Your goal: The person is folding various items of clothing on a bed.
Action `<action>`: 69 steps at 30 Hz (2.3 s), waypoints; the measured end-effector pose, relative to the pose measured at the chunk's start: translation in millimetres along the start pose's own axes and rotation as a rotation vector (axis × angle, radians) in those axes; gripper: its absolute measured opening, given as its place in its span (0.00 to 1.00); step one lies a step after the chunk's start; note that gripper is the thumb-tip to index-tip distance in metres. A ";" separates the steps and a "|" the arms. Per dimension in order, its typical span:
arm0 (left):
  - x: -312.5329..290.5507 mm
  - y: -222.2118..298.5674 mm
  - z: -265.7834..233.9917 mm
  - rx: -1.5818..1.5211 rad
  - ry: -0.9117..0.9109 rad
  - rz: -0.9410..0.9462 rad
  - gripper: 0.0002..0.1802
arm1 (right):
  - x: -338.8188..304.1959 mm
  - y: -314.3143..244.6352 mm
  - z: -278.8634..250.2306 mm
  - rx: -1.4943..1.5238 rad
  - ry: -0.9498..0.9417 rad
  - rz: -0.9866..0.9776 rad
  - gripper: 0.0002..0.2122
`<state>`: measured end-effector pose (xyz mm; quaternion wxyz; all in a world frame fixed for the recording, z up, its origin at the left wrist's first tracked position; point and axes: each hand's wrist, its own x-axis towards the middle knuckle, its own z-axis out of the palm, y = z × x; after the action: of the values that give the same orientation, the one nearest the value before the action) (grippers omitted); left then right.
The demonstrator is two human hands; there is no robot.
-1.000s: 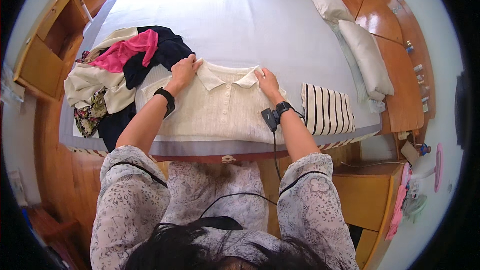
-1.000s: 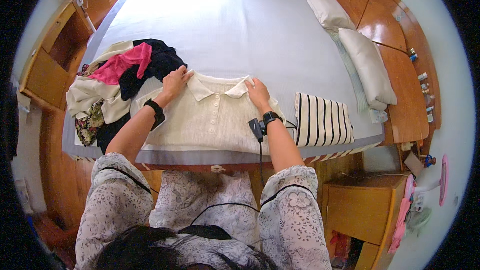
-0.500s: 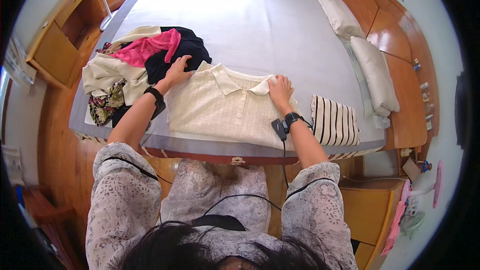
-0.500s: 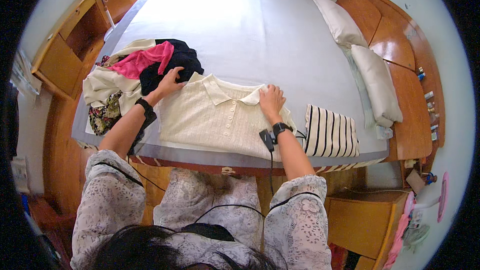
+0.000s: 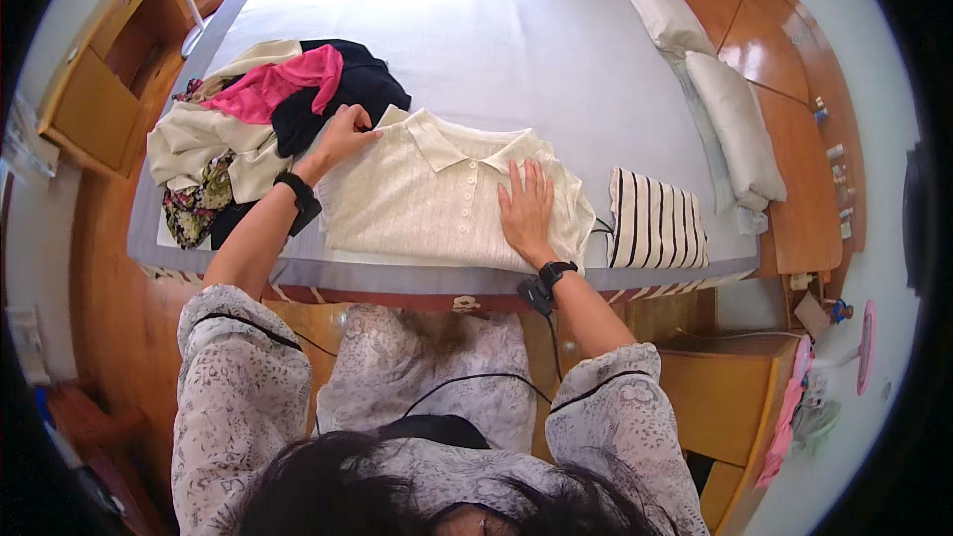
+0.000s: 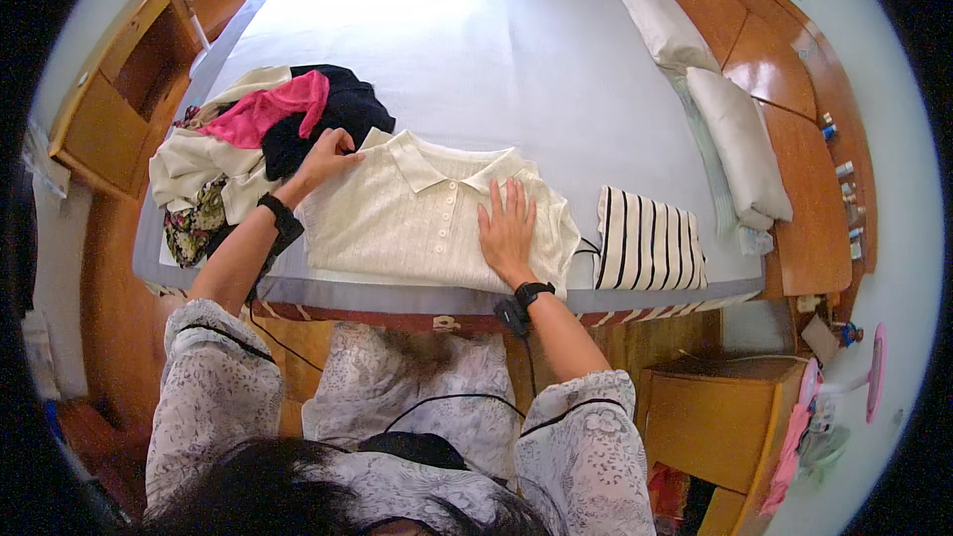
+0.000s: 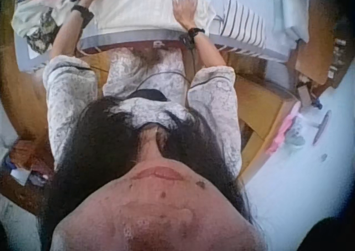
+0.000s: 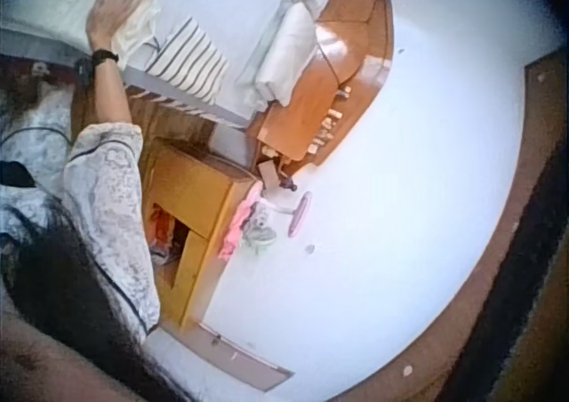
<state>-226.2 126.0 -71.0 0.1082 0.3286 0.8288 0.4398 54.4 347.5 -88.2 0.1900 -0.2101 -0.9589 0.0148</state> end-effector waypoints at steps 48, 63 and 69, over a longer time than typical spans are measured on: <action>-55.6 83.6 94.3 0.476 -0.124 0.631 0.30 | 31.8 146.9 -21.2 0.096 0.002 0.374 0.13; -74.3 74.1 105.9 0.780 -0.078 0.480 0.29 | 28.7 175.2 -21.3 0.527 -0.160 0.485 0.18; -72.3 68.7 106.3 0.780 -0.069 0.477 0.28 | 25.0 172.3 -36.5 0.832 -0.485 0.433 0.37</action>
<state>-90.6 177.0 -86.6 -0.1002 0.5409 0.8295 0.0964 115.4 512.9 -64.1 0.0226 -0.3009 -0.8231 0.4811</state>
